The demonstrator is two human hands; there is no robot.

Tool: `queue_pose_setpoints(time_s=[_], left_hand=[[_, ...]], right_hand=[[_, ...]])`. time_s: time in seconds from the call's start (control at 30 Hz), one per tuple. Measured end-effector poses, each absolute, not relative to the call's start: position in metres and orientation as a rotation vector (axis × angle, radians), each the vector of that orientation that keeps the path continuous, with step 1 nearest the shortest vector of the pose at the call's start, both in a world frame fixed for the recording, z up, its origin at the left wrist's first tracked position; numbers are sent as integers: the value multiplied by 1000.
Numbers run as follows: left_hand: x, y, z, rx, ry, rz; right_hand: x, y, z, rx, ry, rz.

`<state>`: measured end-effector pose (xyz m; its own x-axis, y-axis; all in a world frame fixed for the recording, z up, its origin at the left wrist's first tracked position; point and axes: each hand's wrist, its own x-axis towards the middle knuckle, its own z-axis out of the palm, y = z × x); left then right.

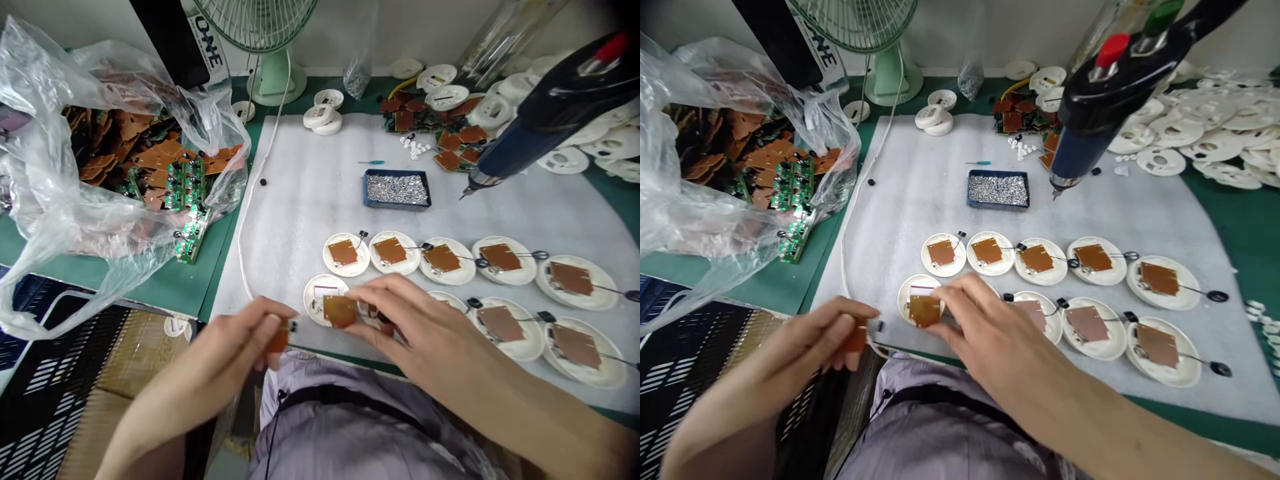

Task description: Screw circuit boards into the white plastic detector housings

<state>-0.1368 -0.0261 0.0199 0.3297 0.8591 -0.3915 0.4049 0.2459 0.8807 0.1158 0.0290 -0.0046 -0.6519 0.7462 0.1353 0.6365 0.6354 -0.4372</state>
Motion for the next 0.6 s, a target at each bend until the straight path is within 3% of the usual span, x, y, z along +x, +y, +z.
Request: queue_pose_setpoints(time_s=[0.1,0.33,0.6], left_hand=[[-148,-25,26,1459,1215,505],[-117,-9,6,2326,1104,416],[-108,-7,2,2437,1219,257]], right_hand=[[105,40,-14,-1176,-2517,465],[97,39,-23,-1262,-2565,500],[103,42,-32,-1178,-2600,604]])
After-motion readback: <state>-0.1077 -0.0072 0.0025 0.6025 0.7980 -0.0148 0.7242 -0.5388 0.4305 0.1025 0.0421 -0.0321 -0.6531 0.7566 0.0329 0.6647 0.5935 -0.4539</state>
